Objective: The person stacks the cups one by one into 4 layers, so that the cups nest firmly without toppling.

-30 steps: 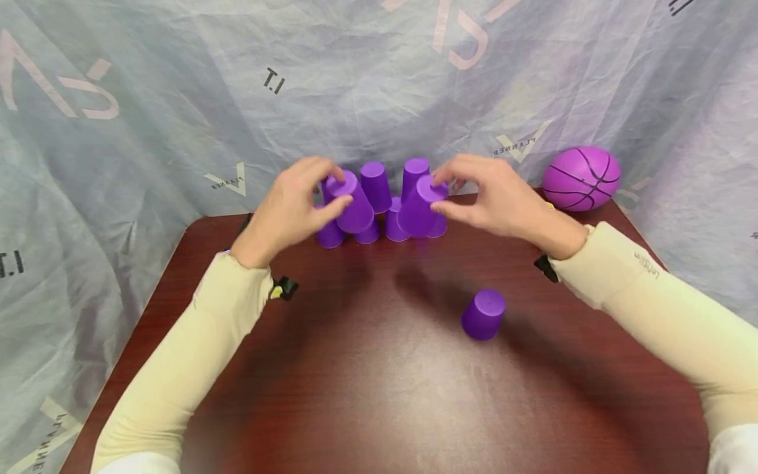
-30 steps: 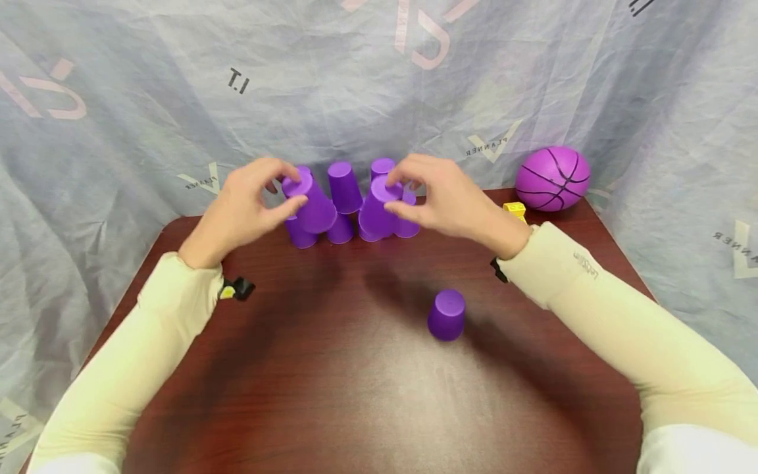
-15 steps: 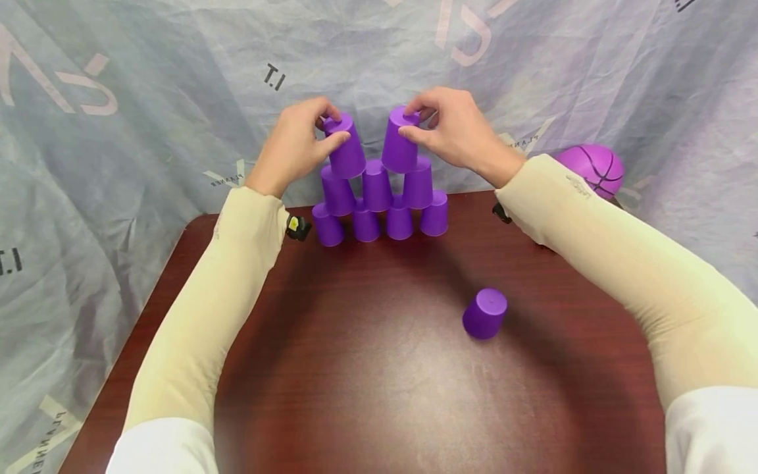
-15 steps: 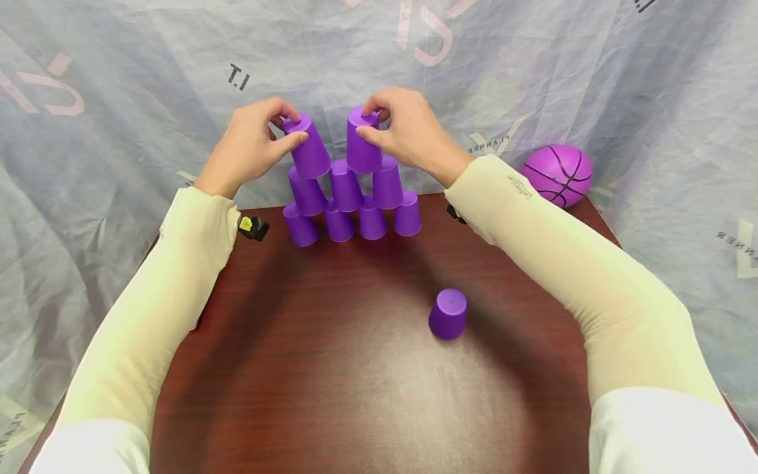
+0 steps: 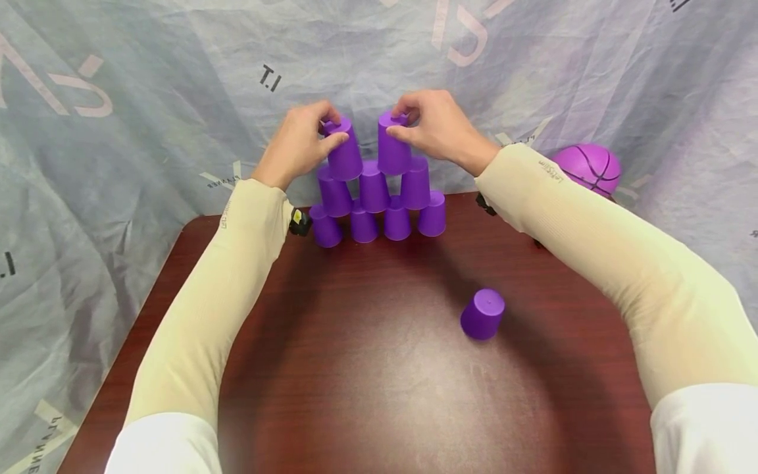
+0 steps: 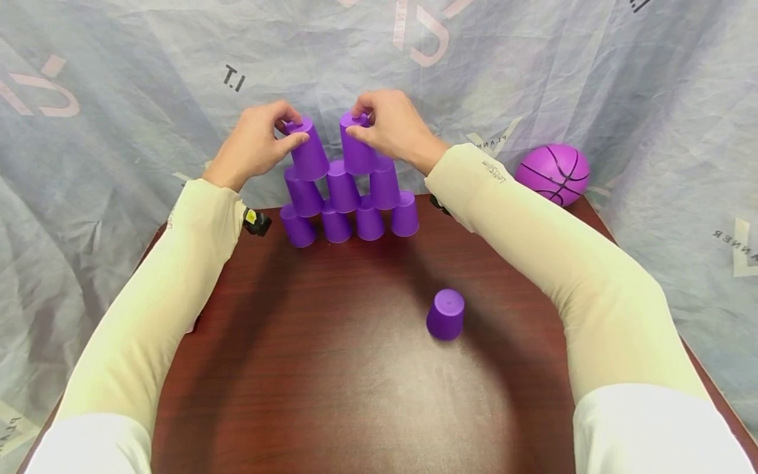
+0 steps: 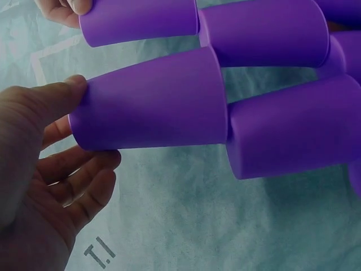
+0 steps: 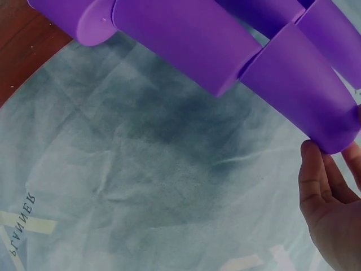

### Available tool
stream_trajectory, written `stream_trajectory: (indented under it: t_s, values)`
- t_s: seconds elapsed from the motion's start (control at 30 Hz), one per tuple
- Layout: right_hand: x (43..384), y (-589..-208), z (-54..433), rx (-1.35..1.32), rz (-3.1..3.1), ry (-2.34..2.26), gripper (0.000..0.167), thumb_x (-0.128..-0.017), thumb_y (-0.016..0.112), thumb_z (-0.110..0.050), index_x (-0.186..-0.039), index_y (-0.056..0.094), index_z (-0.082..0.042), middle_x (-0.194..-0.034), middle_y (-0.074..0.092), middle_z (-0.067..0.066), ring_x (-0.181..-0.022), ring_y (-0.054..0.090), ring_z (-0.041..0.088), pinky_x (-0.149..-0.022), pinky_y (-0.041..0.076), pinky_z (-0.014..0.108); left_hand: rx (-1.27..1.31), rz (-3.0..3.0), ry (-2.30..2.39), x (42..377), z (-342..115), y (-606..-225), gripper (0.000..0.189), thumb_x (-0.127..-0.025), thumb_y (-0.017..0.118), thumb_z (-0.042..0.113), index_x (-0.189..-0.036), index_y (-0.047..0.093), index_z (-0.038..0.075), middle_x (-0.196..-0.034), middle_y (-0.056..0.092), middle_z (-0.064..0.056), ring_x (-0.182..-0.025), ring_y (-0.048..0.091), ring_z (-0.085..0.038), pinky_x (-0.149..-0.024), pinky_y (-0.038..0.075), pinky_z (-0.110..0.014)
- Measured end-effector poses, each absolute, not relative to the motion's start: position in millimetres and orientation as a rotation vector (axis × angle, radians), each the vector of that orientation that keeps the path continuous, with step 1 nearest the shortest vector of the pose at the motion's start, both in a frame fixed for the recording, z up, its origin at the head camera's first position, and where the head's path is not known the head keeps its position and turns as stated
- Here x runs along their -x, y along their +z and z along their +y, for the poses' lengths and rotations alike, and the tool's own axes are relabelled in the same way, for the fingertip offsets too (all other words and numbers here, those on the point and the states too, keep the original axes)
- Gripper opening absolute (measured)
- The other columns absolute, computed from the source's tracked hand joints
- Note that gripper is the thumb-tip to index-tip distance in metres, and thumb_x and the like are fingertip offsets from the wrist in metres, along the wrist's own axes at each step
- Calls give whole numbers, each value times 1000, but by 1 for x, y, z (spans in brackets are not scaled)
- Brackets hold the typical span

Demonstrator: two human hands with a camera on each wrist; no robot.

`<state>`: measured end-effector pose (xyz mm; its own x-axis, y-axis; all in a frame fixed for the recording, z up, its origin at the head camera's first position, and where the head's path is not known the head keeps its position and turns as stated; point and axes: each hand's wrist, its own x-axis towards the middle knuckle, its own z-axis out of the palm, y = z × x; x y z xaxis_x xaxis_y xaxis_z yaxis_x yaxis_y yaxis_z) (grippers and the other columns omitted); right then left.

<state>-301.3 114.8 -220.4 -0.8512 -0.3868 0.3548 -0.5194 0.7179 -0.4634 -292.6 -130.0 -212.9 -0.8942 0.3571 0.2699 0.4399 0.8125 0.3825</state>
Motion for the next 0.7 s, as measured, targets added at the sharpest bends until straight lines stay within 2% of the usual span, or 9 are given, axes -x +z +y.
stream_trajectory:
  t_s: [0.2, 0.53, 0.7]
  values:
    - [305, -219, 111, -721, -2729, 848, 34, -88, 66, -35, -109, 65, -9, -102, 66, 6, -92, 59, 15, -82, 45, 30, 606, -2827, -659, 296, -131, -214, 31, -92, 62, 30, -113, 59, 8, -111, 62, -6, -102, 56, -18, -87, 44, -30]
    - [306, -221, 112, -760, -2769, 810, 36, -89, 65, -32, -116, 59, -9, -114, 62, 6, -102, 58, 18, -86, 45, 33, 597, -2843, -656, 296, -129, -213, 36, -92, 59, 34, -118, 57, 9, -115, 61, -6, -105, 56, -18, -88, 44, -32]
    - [298, -224, 123, -773, -2724, 833, 45, -89, 64, -37, -124, 55, -10, -124, 57, 4, -111, 54, 20, -92, 42, 36, 583, -2825, -723, 292, -135, -216, 39, -92, 57, 40, -119, 54, 12, -119, 58, -3, -107, 54, -18, -87, 43, -32]
